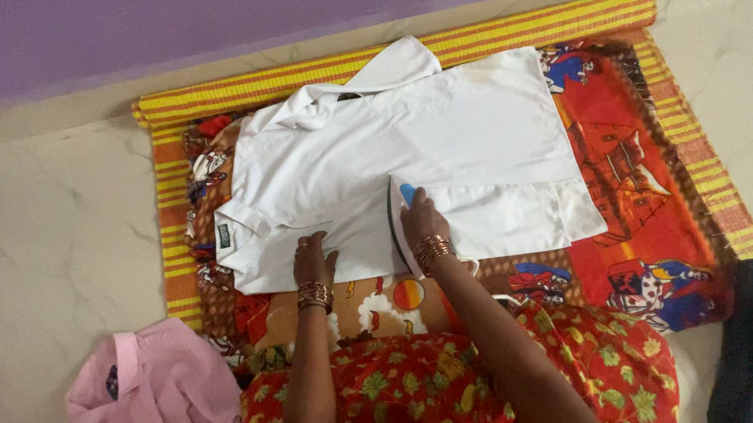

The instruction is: The person irons a white shirt laid on a patterned mat on the floor. They smooth the fabric, fold the sleeves, and use a handheld iron to press the body and sleeves, then fold the shirt in half.

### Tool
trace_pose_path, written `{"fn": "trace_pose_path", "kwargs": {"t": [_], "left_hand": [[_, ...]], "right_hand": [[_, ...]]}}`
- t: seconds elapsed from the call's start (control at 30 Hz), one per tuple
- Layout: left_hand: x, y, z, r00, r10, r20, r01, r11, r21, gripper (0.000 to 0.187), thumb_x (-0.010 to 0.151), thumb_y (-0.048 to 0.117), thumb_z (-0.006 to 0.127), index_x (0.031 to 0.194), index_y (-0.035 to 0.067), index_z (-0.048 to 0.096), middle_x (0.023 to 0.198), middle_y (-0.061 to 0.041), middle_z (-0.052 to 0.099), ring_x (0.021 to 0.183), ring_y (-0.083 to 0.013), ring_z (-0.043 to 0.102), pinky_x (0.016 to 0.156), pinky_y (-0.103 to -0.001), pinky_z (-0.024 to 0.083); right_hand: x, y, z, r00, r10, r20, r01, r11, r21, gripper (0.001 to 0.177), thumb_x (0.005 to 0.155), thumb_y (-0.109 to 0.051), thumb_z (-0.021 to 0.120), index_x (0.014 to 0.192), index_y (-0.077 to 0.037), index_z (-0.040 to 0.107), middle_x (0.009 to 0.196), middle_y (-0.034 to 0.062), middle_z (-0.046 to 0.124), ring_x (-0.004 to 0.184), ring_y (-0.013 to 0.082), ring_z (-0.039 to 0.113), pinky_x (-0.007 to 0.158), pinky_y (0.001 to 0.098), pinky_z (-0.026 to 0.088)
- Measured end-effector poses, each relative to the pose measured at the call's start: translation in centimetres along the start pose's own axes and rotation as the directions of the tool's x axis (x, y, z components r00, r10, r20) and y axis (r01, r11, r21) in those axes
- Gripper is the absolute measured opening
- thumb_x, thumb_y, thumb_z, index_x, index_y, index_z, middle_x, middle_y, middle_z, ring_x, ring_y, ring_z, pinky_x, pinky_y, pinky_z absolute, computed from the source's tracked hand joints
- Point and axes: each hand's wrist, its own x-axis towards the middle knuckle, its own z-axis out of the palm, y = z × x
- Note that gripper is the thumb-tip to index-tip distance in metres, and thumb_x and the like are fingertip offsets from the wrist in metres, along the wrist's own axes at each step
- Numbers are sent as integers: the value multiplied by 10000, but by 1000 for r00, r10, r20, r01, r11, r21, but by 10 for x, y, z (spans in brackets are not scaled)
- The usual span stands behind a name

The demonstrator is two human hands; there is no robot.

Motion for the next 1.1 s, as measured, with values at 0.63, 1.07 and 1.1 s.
{"fn": "trace_pose_path", "kwargs": {"t": [0.63, 1.07, 1.1], "left_hand": [[-8, 20, 62, 914, 399, -67, -359, 877, 320, 822, 943, 638, 474, 1602, 184, 282, 1688, -114, 208, 1550, -341, 158, 1233, -569, 135], [-8, 14, 51, 931, 360, -65, -331, 904, 272, 908, 899, 764, 422, 1608, 227, 241, 1685, -108, 174, 1548, -323, 136, 1228, -566, 71], [-8, 14, 53, 929, 363, -71, -330, 901, 283, 909, 901, 766, 416, 1613, 229, 238, 1690, -104, 172, 1553, -317, 136, 1236, -562, 71]], "right_hand": [[-3, 43, -6, 999, 24, -29, -24, 1000, 0, 447, 1003, -381, 572, 1293, -80, 415, 1167, 221, 668, 983, 423, 709, 834, 525, 586], [-21, 137, -52, 981, 184, -57, -187, 981, -46, 507, 977, -452, 565, 1339, -141, 394, 1182, 210, 657, 998, 433, 696, 828, 542, 571], [-21, 144, -54, 978, 196, -65, -199, 979, -48, 505, 980, -450, 562, 1334, -132, 392, 1178, 211, 659, 997, 432, 700, 823, 542, 577]]}}
